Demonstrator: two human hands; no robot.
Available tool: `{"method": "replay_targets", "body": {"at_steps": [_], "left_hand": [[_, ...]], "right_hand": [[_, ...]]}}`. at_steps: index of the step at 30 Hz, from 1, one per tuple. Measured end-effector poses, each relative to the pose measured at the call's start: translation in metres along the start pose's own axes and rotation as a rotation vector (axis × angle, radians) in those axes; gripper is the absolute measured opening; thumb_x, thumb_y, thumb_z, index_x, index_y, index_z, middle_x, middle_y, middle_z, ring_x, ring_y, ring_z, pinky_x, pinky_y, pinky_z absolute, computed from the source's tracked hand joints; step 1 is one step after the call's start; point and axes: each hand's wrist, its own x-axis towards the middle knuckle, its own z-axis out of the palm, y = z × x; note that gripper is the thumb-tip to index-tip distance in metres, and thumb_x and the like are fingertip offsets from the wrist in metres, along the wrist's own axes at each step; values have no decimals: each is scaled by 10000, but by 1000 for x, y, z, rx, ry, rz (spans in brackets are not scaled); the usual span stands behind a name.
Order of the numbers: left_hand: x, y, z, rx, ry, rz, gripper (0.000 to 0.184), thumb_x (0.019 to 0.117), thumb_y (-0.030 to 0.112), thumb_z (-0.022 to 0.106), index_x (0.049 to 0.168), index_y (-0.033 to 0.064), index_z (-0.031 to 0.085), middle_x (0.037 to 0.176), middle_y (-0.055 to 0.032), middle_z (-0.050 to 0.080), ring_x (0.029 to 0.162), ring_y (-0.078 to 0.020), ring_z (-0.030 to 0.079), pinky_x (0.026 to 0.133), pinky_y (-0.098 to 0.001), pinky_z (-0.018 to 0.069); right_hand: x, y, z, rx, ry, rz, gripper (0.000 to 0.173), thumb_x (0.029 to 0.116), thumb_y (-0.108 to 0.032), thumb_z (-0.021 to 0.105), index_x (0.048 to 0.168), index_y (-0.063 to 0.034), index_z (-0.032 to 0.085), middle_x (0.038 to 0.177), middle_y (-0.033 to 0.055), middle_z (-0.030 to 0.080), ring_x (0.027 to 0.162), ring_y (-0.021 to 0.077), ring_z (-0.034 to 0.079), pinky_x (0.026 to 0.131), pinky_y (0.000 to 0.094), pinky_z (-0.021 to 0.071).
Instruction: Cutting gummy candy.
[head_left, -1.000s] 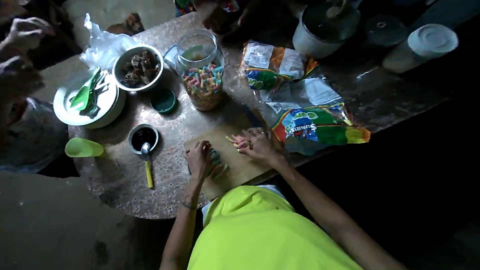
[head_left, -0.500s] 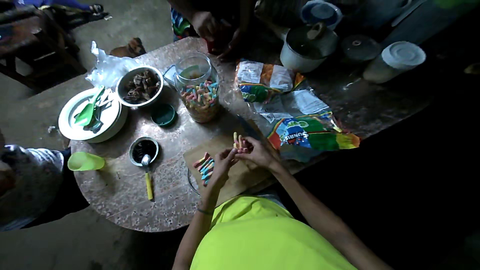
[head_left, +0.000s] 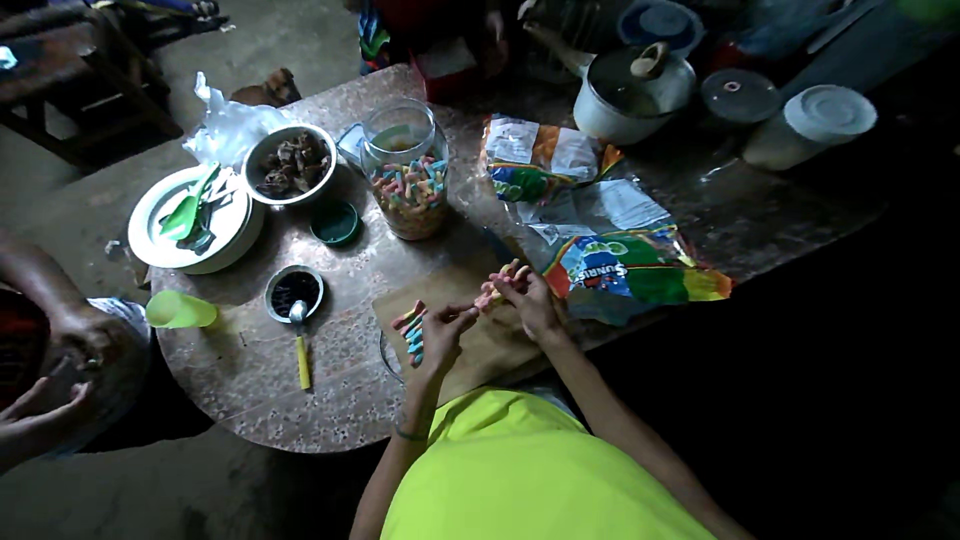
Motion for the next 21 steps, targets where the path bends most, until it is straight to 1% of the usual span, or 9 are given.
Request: {"method": "replay_targets", "body": {"at_steps": [3, 6, 8, 11, 12, 14, 17, 19, 21], "left_hand": [[-3, 2, 3, -46, 80, 26, 100, 914, -42, 702, 1010, -70, 701, 876, -65, 736, 773, -90, 709, 776, -257, 612], [-2, 7, 3, -83, 122, 30, 108, 909, -61, 698, 1017, -74, 701, 877, -68, 740, 779, -98, 716, 785, -265, 617], [-1, 11, 3, -106, 144, 22, 107, 912, -67, 691, 1018, -78, 695, 881, -72, 739, 788, -105, 717, 793, -273, 618], [2, 14, -1, -134, 157, 30, 115, 922, -70, 674, 1037, -75, 673, 876, -53, 723, 779, -90, 702, 782, -264, 611], [3, 14, -4, -133, 144, 30, 155, 932, -63, 664, 1086, -76, 654, 910, -55, 717, 797, -84, 696, 792, -262, 606], [8, 13, -10, -95, 73, 45, 312, 950, -32, 655, 1250, -80, 584, 1018, -75, 705, 863, -82, 684, 830, -262, 586], [14, 9, -14, -11, -122, 40, 550, 954, 17, 666, 1438, -57, 416, 1149, -105, 692, 963, -91, 683, 891, -271, 568], [17, 3, -9, 5, -186, 31, 618, 937, 6, 689, 1470, -50, 383, 1152, -134, 700, 971, -117, 706, 904, -299, 585], [20, -1, -3, -2, -179, 47, 607, 921, -17, 697, 1451, -47, 404, 1057, -107, 714, 877, -101, 706, 837, -290, 599]], "right_hand": [[-3, -5, 11, 193, 112, 22, 255, 964, -3, 667, 1191, 35, 558, 1027, 124, 721, 896, 173, 727, 788, 325, 619], [-5, -10, 14, 318, 145, 61, 207, 1006, -1, 599, 1208, 21, 560, 1051, 129, 728, 915, 190, 736, 797, 330, 625], [-7, -15, 13, 338, 135, 88, 197, 1014, -4, 588, 1208, 24, 563, 1076, 130, 722, 942, 192, 732, 813, 328, 622], [-10, -19, 8, 282, 42, 68, 211, 1004, 4, 599, 1209, 24, 556, 1116, 132, 721, 989, 204, 732, 841, 349, 626], [-11, -21, 7, 260, 9, 78, 237, 1000, -1, 611, 1229, 31, 557, 1124, 133, 722, 994, 205, 732, 849, 351, 627], [-11, -22, 5, 228, -29, 118, 270, 991, -4, 632, 1246, 51, 562, 1126, 141, 718, 984, 205, 734, 846, 352, 634], [-11, -24, 6, 196, -70, 213, 270, 1000, -37, 637, 1244, 57, 569, 1127, 140, 715, 953, 190, 733, 833, 334, 633], [-11, -23, 7, 166, -80, 249, 273, 995, -69, 660, 1223, 62, 587, 1075, 131, 725, 895, 166, 730, 799, 305, 626], [-11, -24, 7, 139, -94, 267, 273, 979, -66, 683, 1200, 68, 595, 1029, 120, 729, 858, 150, 725, 778, 289, 622]]}}
